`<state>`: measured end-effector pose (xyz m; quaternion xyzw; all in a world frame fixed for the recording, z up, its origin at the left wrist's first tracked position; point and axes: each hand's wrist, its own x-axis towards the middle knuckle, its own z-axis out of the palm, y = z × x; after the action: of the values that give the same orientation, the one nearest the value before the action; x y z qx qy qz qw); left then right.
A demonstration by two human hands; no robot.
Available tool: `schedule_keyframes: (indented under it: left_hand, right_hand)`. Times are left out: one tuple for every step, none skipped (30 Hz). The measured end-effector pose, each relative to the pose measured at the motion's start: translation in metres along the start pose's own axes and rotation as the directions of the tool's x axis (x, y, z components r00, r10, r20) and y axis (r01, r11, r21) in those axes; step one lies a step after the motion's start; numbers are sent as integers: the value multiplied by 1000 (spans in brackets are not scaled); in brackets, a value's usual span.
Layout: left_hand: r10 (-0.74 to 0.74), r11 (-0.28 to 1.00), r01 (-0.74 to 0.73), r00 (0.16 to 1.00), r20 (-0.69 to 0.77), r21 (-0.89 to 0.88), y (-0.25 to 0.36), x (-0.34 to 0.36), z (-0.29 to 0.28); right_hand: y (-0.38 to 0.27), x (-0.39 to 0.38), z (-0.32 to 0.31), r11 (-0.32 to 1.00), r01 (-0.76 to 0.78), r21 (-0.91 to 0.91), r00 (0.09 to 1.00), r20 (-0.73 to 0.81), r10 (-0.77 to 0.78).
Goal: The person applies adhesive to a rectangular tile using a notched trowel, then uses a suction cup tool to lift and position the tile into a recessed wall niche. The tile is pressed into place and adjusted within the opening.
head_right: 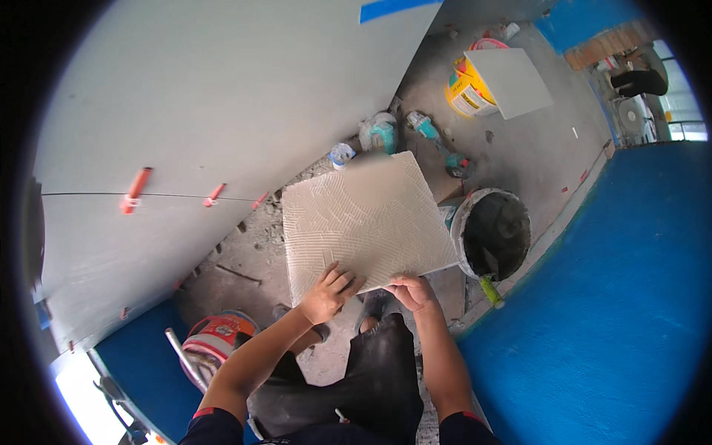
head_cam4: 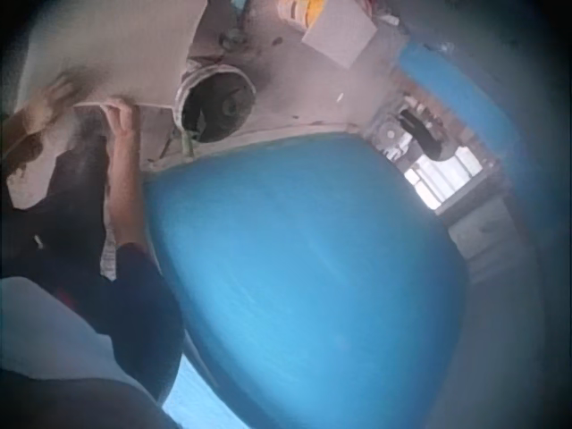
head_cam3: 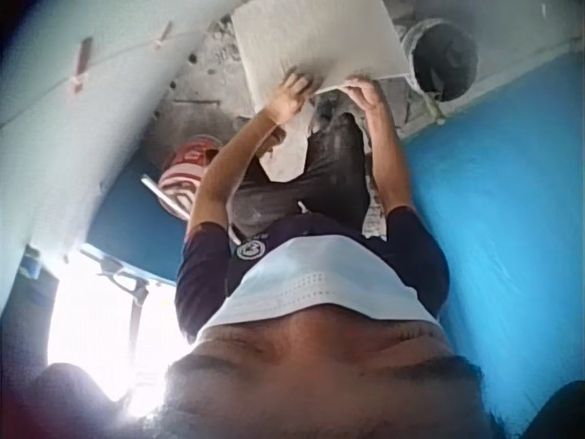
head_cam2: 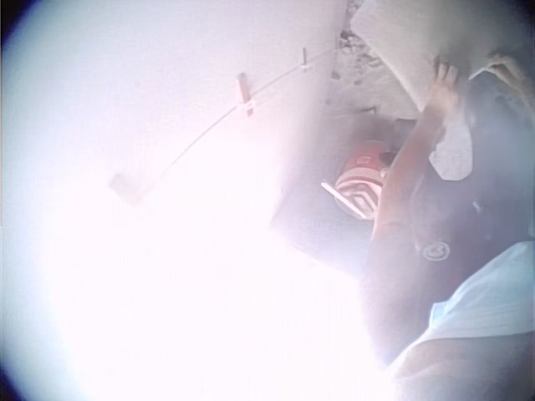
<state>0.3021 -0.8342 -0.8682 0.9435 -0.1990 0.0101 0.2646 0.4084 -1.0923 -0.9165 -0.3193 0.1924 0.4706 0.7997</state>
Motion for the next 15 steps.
schedule_keyframes:
  left_hand:
    - [9, 1000, -9, 1000, -6, 21, -9, 2, 27]
    - [13, 999, -12, 1000, -11, 49, -19, 0, 57]
    - [20, 997, -19, 1000, -18, 81, -27, 2, 80]
    - [13, 995, -11, 1000, -18, 96, -33, 2, 102]
    - [10, 994, -8, 1000, -14, 108, -39, 2, 125]
    - [10, 994, -9, 1000, -6, 112, -41, 3, 142]
    - [-41, 996, 38, 999, 35, 83, -47, 4, 158]
    - [-43, 994, 39, 998, 35, 98, -54, 7, 176]
    - [-53, 992, 48, 998, 34, 118, -61, 6, 191]
    - [-59, 989, 54, 998, 35, 138, -67, 5, 206]
    - [-80, 991, 75, 996, 32, 111, -75, 3, 217]
    - [-92, 981, 85, 995, 32, 177, -82, 3, 225]
    - [-89, 971, 80, 995, 32, 224, -86, 2, 229]
    - [-71, 965, 63, 997, 21, 253, -83, 9, 234]
    - [-81, 970, 71, 996, 33, 234, -77, 22, 232]
  right_hand:
    - [8, 19, -46, 1000, 7, 17, 995, 101, -9]
    - [14, 35, -67, 1000, 18, 17, 993, 114, -20]
    - [15, 48, -83, 999, 34, 15, 991, 130, -35]
    - [17, 61, -98, 999, 51, 15, 988, 146, -53]
    - [19, 75, -111, 998, 49, -27, 994, 95, -47]
    - [21, 82, -117, 997, 46, -65, 998, 33, -44]
    - [24, 86, -123, 994, 42, -99, 999, -31, -45]
    - [26, 85, -131, 989, -48, -138, 993, -112, 32]
    - [28, 84, -133, 975, -144, -169, 975, -190, 112]
    - [30, 79, -135, 953, -239, -186, 945, -270, 184]
    - [23, 61, -113, 775, -335, -536, 927, -333, 171]
    - [2, 35, -85, 523, -225, -822, 967, -255, 14]
    - [-21, 6, -57, 179, -133, -975, 981, -155, -114]
    - [-39, -21, -37, -54, -173, -984, 919, -141, -368]
    - [-50, -42, -32, -208, -207, -956, 786, -36, -617]
